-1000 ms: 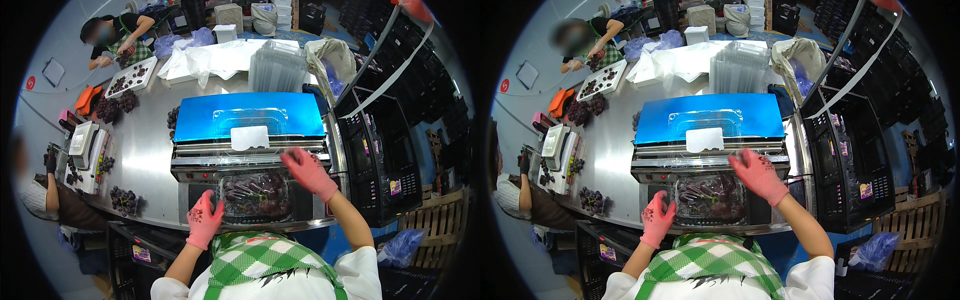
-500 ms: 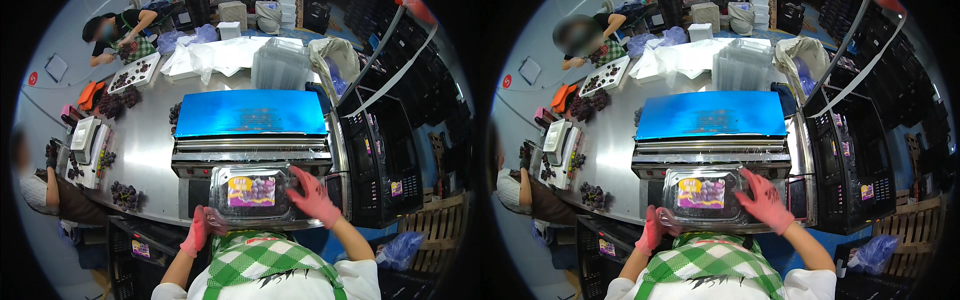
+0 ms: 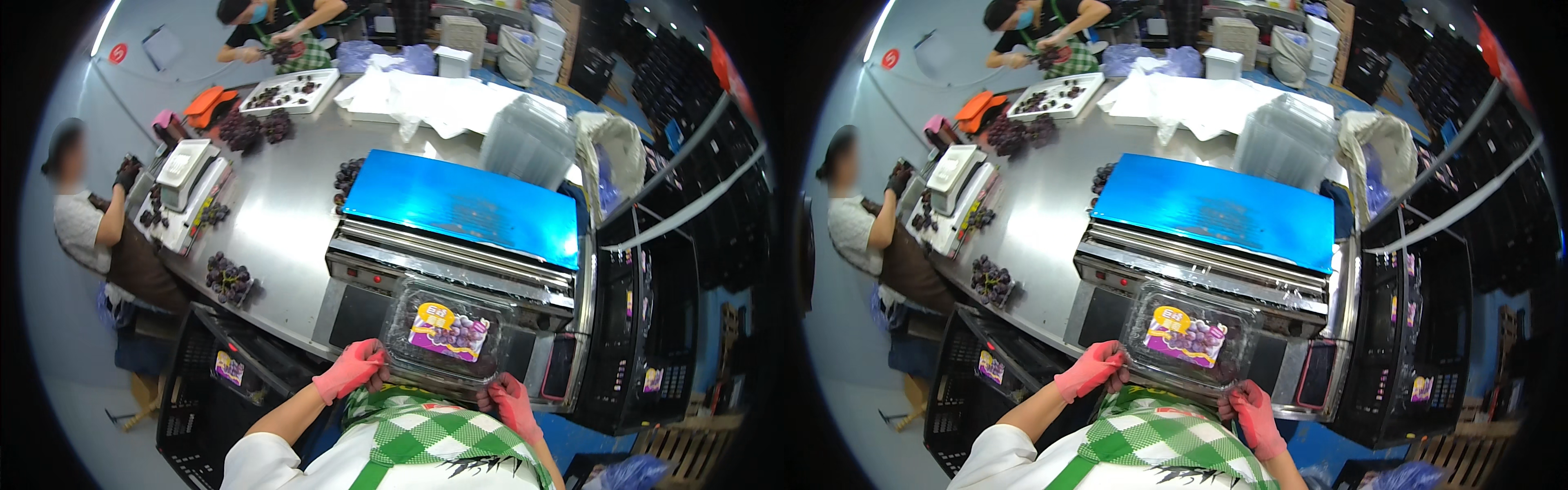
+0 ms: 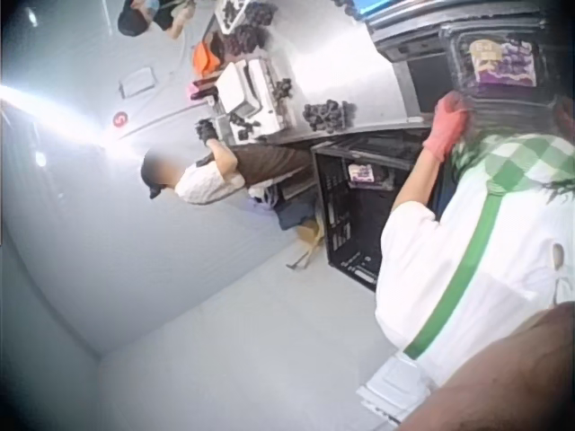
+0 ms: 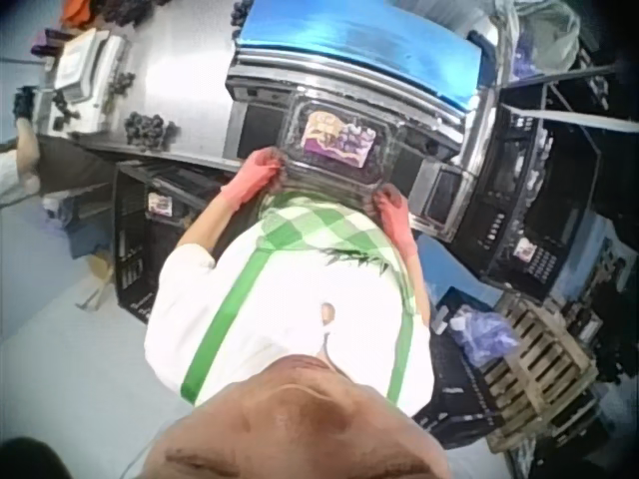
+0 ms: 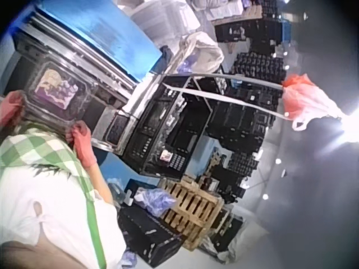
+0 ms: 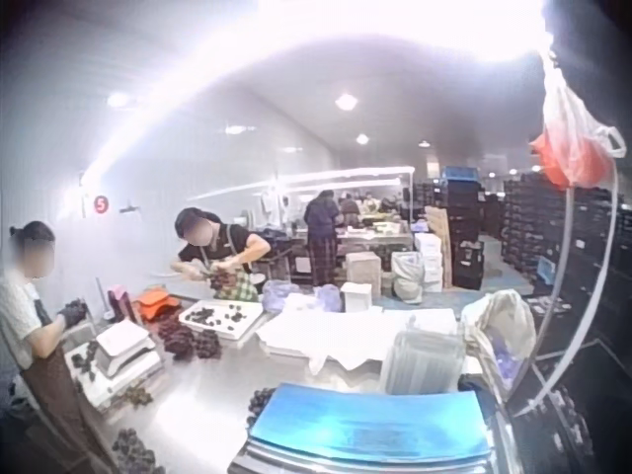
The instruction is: The person places grape bunches into clear plastic containers, seals them with a vacuum sealer, and stacks the finished packages in a crate. The person also uses shears to trim grape stems and handles empty containers and trays during the process.
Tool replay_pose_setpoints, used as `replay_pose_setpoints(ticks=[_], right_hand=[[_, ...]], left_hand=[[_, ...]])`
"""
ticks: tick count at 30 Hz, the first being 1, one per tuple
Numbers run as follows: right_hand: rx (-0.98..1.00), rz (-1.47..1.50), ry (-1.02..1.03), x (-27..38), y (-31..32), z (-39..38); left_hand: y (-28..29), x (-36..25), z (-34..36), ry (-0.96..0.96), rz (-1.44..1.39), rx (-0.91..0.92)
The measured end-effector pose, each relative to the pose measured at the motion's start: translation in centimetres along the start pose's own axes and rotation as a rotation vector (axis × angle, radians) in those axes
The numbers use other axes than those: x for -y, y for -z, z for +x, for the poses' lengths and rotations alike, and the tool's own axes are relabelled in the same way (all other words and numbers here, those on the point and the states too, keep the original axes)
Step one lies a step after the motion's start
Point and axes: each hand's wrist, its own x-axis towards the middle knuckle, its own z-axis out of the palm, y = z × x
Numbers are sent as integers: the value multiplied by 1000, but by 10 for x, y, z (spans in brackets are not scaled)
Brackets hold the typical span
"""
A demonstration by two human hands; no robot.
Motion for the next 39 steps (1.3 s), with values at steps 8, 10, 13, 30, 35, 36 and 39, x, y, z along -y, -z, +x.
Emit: replay_pose_setpoints(ticks=[8,10,13,30,35,36,39], right_hand=[[-13,-100,-23,13,-11,1],[-13,-249,-62,24,-17,3],[213,-254,24,24,-7,16],[1341,-625,250,-16,-307,59],[1029,-752,11,-2,-306,83],[952,-791,28,2,-296,94],[827,-752,71,4,-281,111]], left_hand=[[-6,10,-13,-69,-100,-50],[-8,16,-27,-175,-188,-36],[-1,18,-54,-327,-204,-139],[94,134,-166,-1196,-1271,-807],[149,266,-243,-967,-1193,-1012],[163,277,-249,-907,-1203,-941],[188,339,-253,-732,-1252,-996]])
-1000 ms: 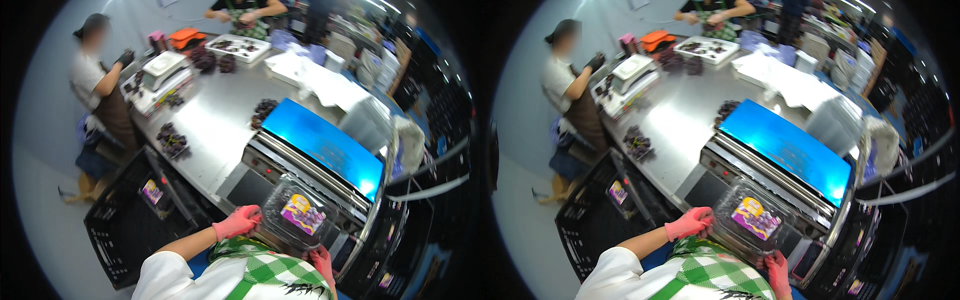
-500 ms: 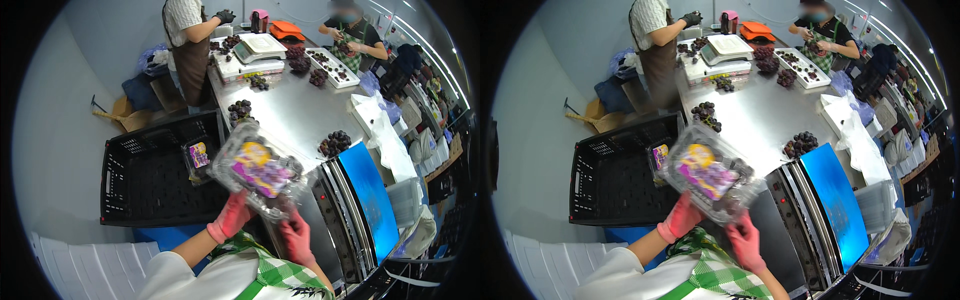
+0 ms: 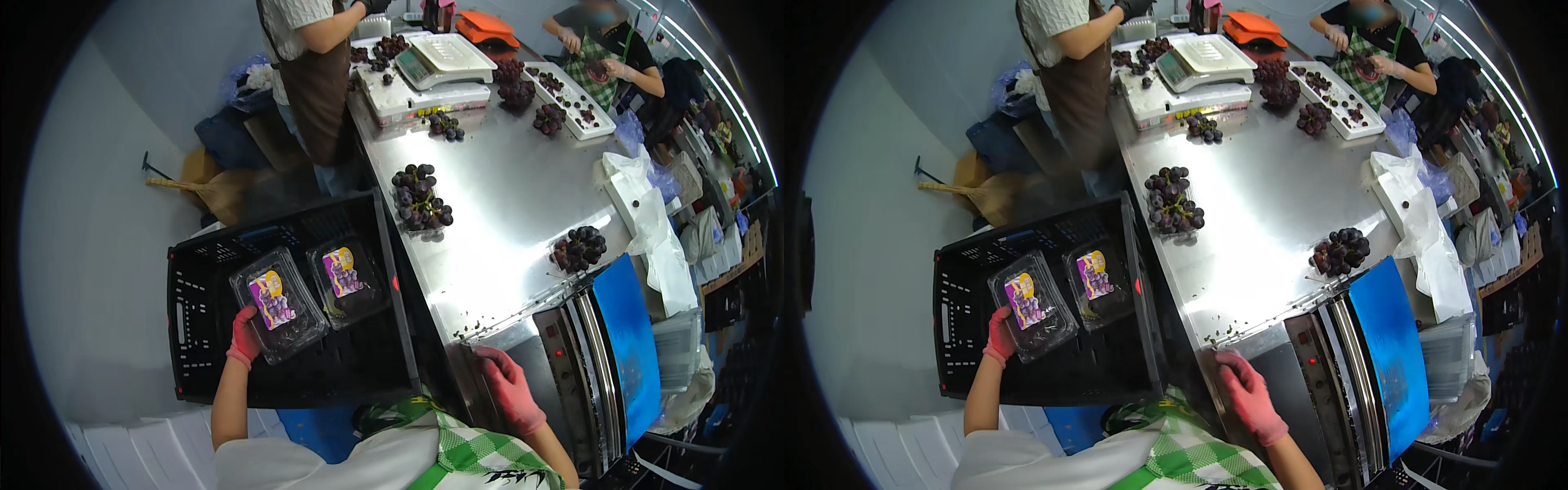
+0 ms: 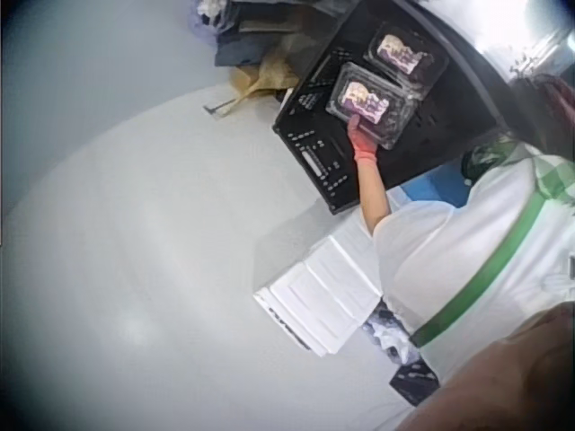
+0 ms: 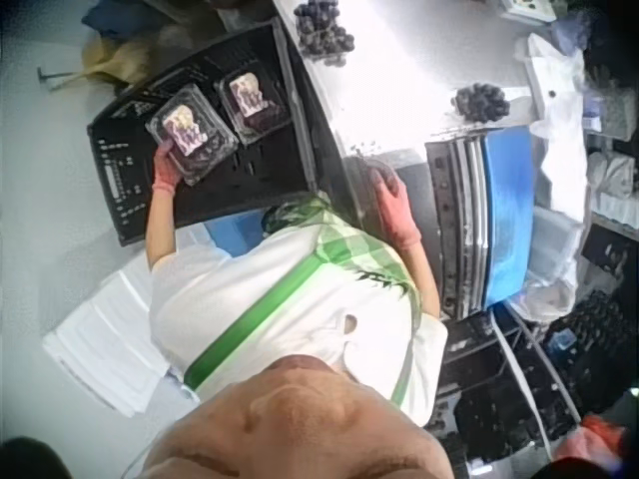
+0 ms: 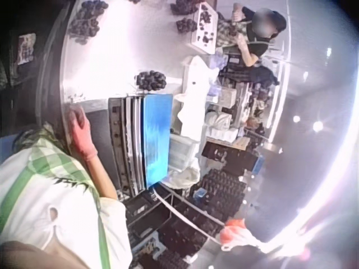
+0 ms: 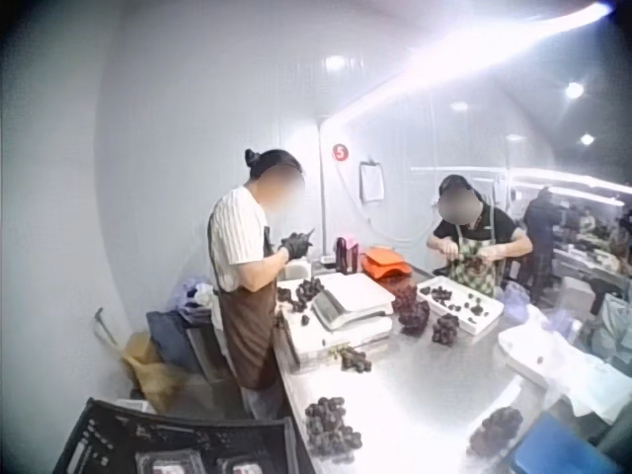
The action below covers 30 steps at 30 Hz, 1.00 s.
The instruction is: The person places grape bunches into clear plastic containers, seals them with a vacuum sealer, and stacks the finished packages in a crate. The person also uses shears to trim grape stems and handles empty containers and trays during the process.
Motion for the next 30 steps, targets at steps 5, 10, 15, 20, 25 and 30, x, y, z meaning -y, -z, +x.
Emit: replay_pose_setpoints(ticks=[5,10,15,20,25,30], right_hand=[[-62,31,-127,-9,8,0],[-100,-10,-169,11,-3,9],[-79,-106,-85,22,-15,41],[45,12,-136,37,-45,146],[-213,147,-287,-20,-70,288],[-327,570,-409,-54,-90,346]], left_hand=[[81,36,62,115,-72,-214],[68,34,109,150,-5,-184],[114,50,137,187,118,-415],[142,55,145,35,466,-406],[8,32,116,-336,860,-583],[-42,24,97,-718,1201,-451]])
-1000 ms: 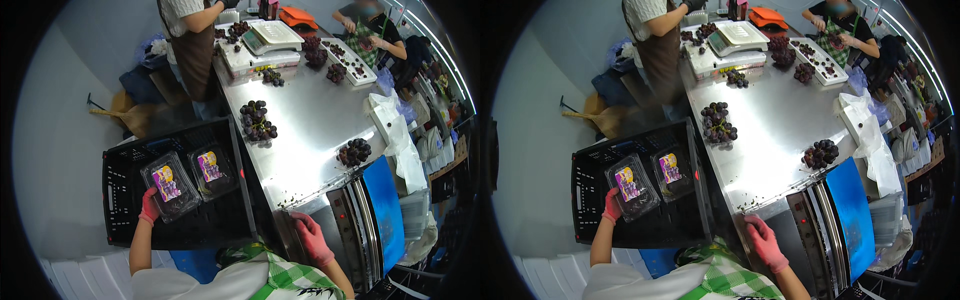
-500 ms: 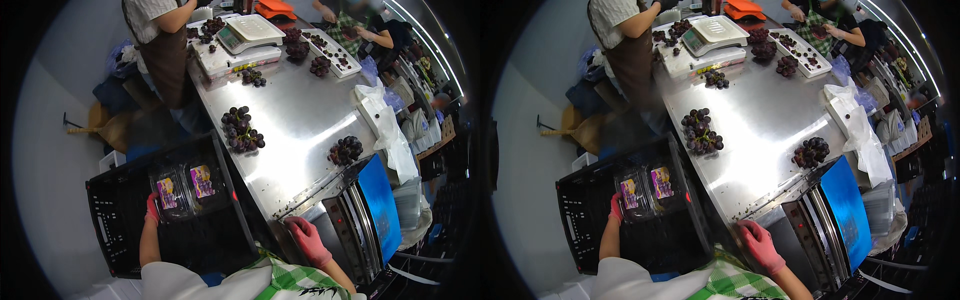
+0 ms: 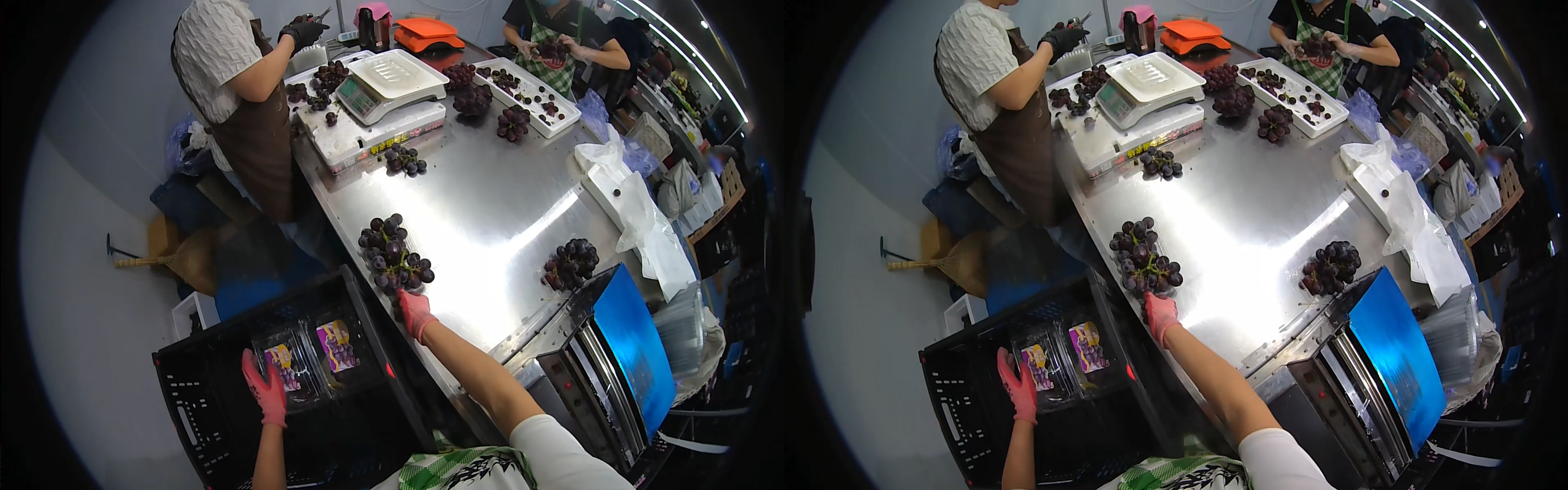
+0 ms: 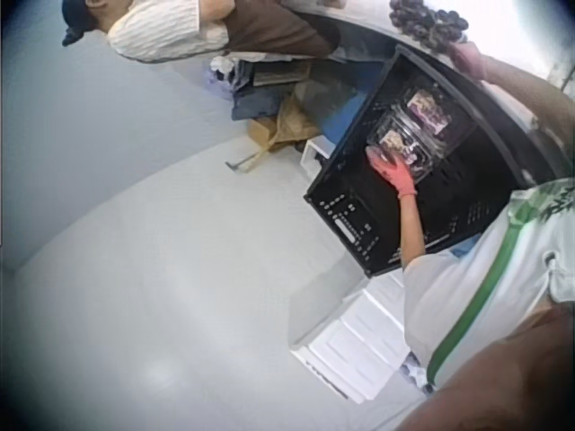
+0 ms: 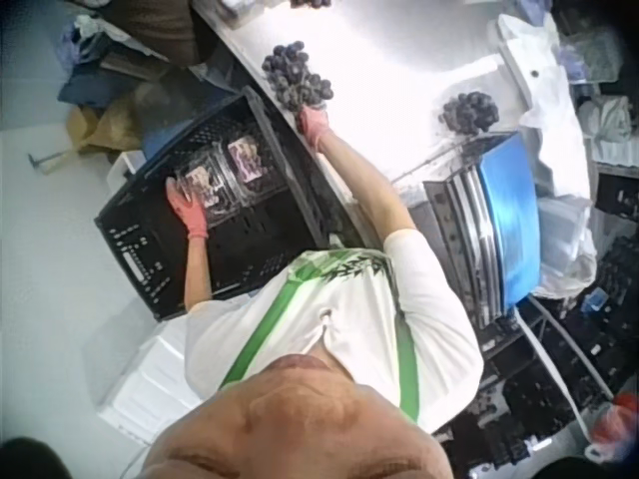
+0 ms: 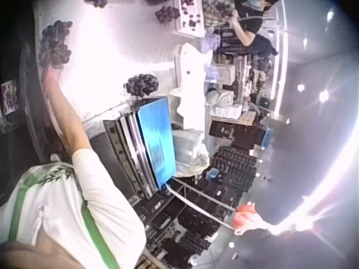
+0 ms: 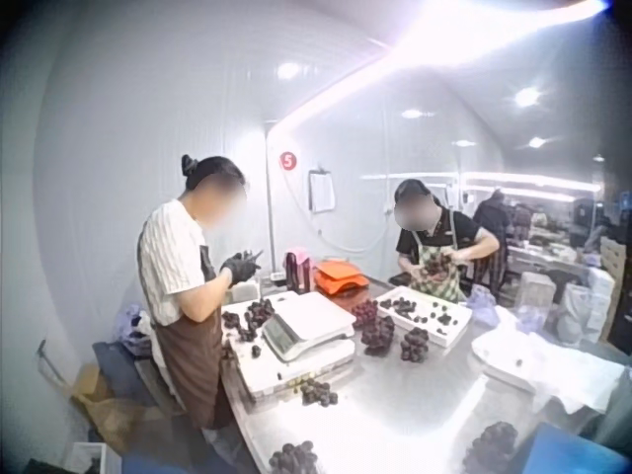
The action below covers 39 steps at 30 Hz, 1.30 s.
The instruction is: The person places grape bunches into clear plastic containers, seals them with a vacuum sealer, and stacks the finished packages in a crate. The person also uses shears to trim grape stems and handles empty containers and trays during the process.
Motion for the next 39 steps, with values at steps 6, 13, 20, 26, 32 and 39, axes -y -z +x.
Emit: replay_pose_setpoints(ticks=[6,13,20,26,32,39], right_hand=[[-126,-149,171,5,25,11],[-96,-1235,230,76,150,9],[181,-1780,321,115,208,-8],[-79,103,236,90,188,-17],[-50,-66,225,93,182,-28],[-166,-260,418,139,170,-125]], left_hand=[[-31,-127,32,-163,-169,202],[-153,-200,85,-330,-278,655],[-268,-185,90,232,23,1286],[-287,-197,85,539,-108,1457],[-280,-201,76,518,-90,1369],[-244,-248,67,306,-303,1326]])
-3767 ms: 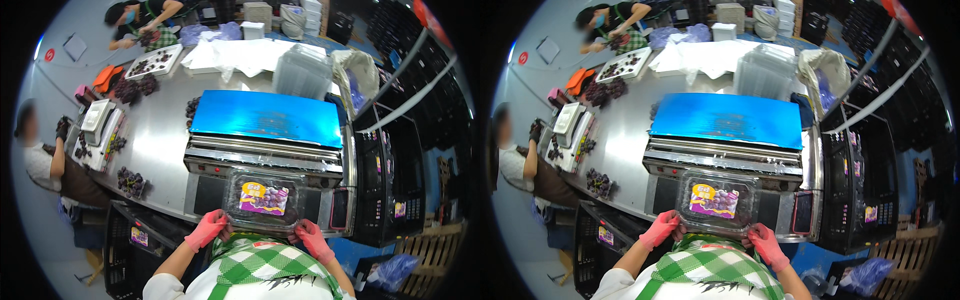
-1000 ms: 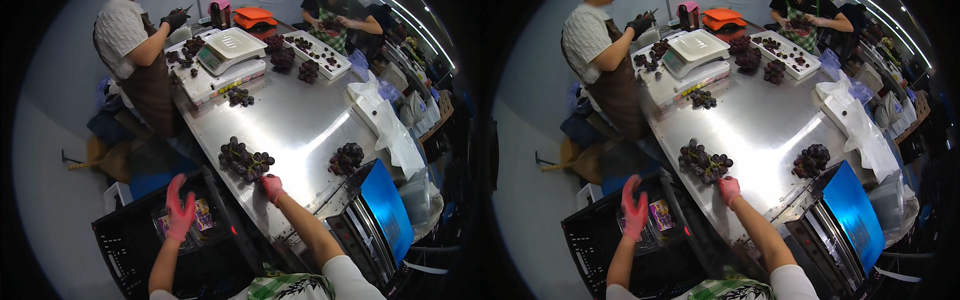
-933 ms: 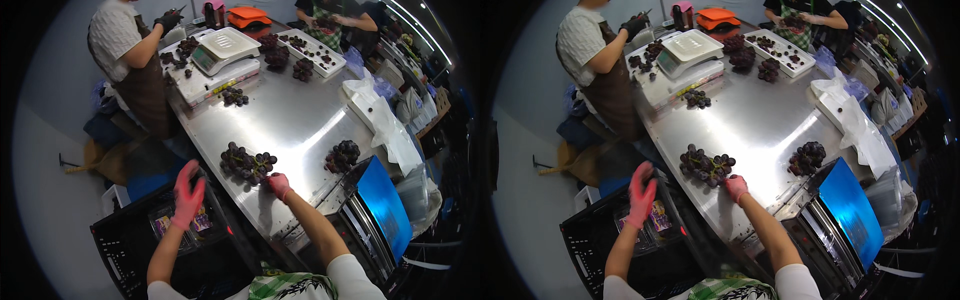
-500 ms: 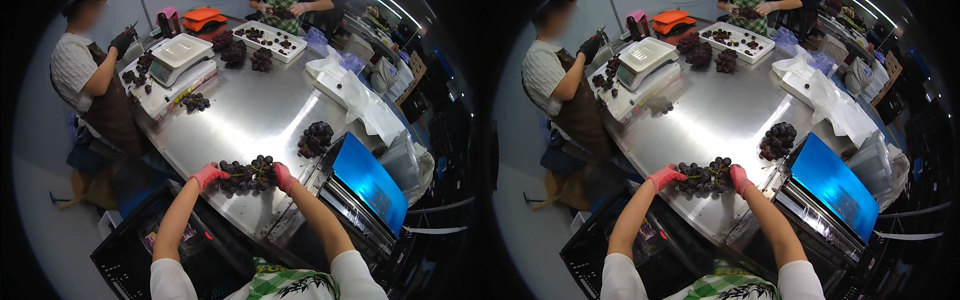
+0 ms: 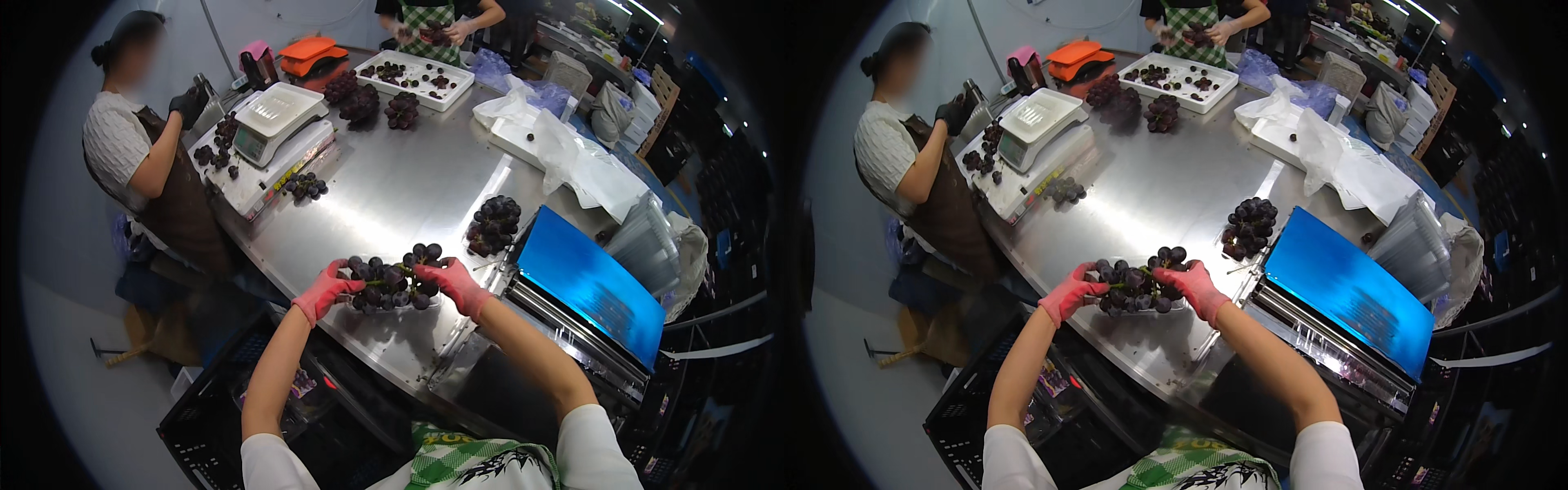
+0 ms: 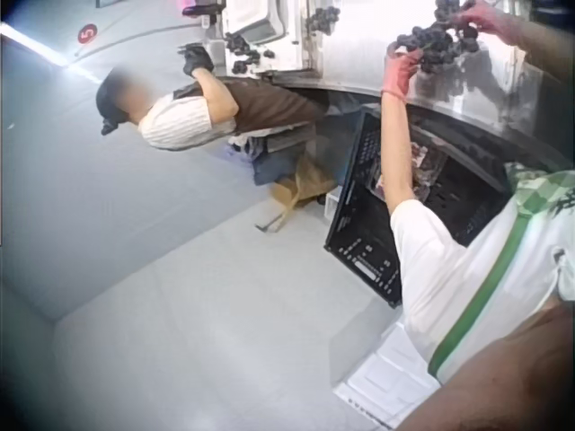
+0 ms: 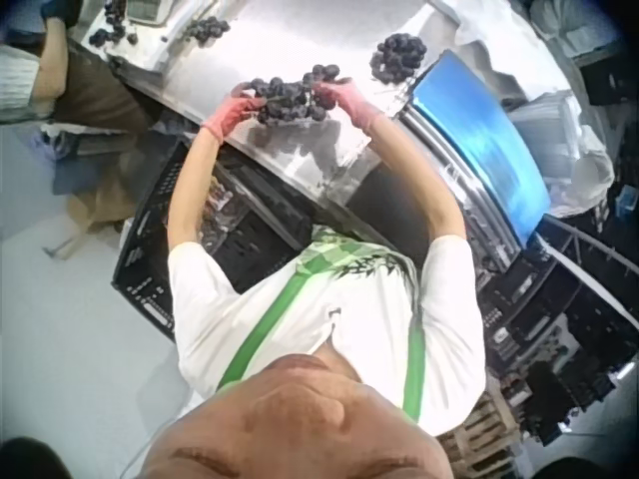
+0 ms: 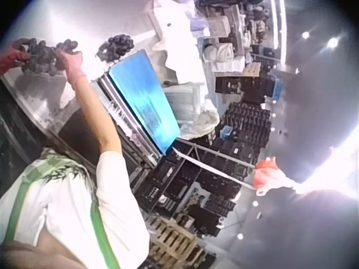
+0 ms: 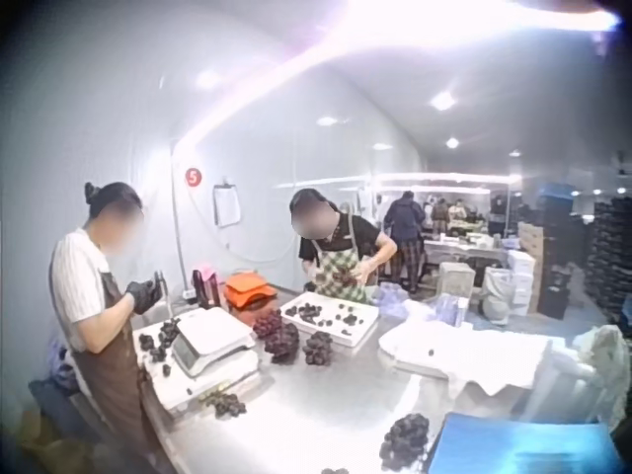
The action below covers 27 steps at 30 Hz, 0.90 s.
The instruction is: The person places grape bunches into clear plastic containers, seals them with a vacuum sealer, and stacks the finished packages in a crate. The person also uses shears to trim grape stems and handles empty containers and trays during the process.
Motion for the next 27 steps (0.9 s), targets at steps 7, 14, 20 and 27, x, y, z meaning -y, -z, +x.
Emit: replay_pose_setpoints(ticks=[7,14,20,27], right_hand=[[-3,101,150,86,95,-113],[-285,27,177,59,237,-204],[-549,116,260,12,326,-268],[-605,209,240,-32,378,-257]], left_hand=[[-92,-102,-43,-309,105,91],[-252,-132,-51,-330,48,384],[-382,-133,-50,-290,195,497],[-447,-119,-7,-291,271,547]])
